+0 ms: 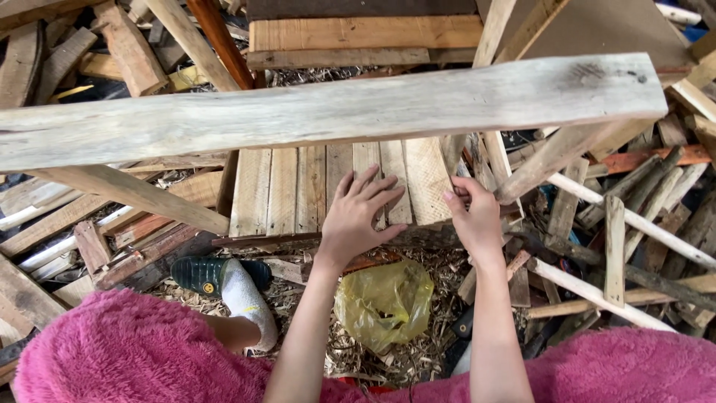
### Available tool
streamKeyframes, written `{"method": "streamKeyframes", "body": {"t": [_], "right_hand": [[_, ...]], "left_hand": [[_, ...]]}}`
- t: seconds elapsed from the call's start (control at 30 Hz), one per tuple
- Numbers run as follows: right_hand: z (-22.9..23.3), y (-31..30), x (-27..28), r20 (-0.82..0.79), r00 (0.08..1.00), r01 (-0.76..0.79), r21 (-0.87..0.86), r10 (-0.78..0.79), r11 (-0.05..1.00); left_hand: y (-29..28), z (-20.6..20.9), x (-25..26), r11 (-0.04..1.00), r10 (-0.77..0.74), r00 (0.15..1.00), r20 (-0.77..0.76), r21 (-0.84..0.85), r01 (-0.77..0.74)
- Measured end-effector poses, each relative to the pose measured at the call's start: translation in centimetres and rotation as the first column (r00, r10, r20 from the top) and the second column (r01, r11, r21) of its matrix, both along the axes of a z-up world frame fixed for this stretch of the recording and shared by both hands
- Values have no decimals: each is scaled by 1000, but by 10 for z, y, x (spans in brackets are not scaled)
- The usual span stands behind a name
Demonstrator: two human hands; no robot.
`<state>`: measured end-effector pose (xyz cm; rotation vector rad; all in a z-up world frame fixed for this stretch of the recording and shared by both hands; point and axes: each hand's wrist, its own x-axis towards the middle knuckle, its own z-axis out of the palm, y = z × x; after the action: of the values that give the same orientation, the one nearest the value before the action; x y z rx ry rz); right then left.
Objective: Assembling a wooden structure from scrap lumber using a hammer and nails
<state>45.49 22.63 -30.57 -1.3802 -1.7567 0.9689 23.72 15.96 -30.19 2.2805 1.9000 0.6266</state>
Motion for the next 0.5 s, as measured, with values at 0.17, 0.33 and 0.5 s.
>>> {"method": "streamKeyframes", "body": {"t": [0.17, 0.33, 0.5], "right_hand": [[0, -6, -2, 127, 991, 39, 49, -45, 998], [-38, -4, -3, 187, 967, 162, 73, -173, 984], [0, -14, -5, -16, 970, 244, 132, -245, 961]], "left_hand": [[0, -5, -3, 999, -20, 998, -51, -30, 19], [-2, -1, -1, 999, -2, 999, -35, -44, 0], [-1, 0, 0, 999, -1, 1000, -23, -40, 0]]}}
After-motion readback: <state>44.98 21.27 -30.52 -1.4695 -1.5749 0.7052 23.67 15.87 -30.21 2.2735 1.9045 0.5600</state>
